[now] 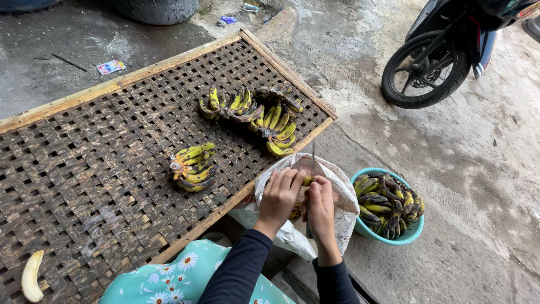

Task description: The person sits at a woven bamboo tray and peels bananas one at a time using a knife, cutting the peel and removing it by hand. Peeled bananas are placed on the tray and discarded peels are dropped into a white sack beside them.

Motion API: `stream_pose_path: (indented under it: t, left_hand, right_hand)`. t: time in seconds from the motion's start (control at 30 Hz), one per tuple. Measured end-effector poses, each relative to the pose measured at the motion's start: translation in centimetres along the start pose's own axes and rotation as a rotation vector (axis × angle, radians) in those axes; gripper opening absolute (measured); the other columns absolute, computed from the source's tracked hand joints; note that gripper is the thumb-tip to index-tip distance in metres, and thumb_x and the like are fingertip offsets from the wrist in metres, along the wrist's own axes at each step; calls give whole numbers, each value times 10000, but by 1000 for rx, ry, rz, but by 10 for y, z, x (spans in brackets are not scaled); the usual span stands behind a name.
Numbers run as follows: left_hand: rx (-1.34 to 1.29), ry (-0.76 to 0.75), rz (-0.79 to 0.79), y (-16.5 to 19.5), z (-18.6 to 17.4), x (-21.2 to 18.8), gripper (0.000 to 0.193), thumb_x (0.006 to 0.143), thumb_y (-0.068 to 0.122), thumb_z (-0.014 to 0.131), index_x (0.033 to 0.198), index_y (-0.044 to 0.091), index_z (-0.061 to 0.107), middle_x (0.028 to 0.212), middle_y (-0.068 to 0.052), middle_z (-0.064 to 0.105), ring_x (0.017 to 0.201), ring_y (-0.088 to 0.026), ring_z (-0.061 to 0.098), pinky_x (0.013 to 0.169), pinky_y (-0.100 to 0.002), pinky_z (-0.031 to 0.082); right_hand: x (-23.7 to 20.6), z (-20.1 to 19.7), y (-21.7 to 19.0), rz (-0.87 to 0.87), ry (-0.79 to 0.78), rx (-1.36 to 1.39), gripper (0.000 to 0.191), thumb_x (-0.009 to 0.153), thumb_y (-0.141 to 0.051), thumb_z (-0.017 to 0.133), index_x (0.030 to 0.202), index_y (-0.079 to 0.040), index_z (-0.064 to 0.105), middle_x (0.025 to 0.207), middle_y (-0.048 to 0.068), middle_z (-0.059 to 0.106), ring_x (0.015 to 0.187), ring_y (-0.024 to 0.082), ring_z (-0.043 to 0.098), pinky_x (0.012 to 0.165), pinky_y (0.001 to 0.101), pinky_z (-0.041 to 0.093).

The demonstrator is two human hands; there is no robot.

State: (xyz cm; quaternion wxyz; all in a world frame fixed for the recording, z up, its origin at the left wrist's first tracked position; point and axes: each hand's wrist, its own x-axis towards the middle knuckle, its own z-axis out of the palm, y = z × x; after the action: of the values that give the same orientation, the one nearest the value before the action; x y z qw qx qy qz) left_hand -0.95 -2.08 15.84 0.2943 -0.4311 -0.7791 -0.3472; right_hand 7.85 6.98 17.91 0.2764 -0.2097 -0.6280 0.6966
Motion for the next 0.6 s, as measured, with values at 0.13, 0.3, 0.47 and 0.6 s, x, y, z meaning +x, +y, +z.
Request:
stream_pose_path:
  t: [0.13,0.3,0.47,0.6]
  left_hand:
    - [-168,-7,-39,-3,4,-1,335,931,67,662,1263,102,687,1226,-100,686,1208,-318,654,1094,-513,501]
    - [-861,-4,-417,-4,18,-7,355,920,52,677,1263,140,696,1242,-66,728,1223,-307,651,1027,-425,554]
    - [-1627,175,-736,-18,30,-4,293,1066,113,646,1359,120,641,1369,-60,656,1276,-216,585,1033,-340,564]
    - [-1753,364,-1072,-45,24,3,430,974,212,584,1392,218,483,1375,33,617,1286,-159,593,838,-401,630]
  right_hand:
    - [7,-20,3,349,-138,491,533,1077,-523,367,896,-32,469,647,33,465,463,134,471,371,257,388]
    - [14,-43,16,587,-499,1160,624,1087,-592,376,865,-10,424,722,40,401,521,113,420,408,237,387]
    - [7,-55,50,745,-405,1265,598,1070,-582,395,863,-22,412,748,37,408,521,103,419,409,235,389]
    - [-3,-64,73,708,-163,1112,498,1078,-504,404,1112,-13,479,774,65,478,515,83,451,373,205,388]
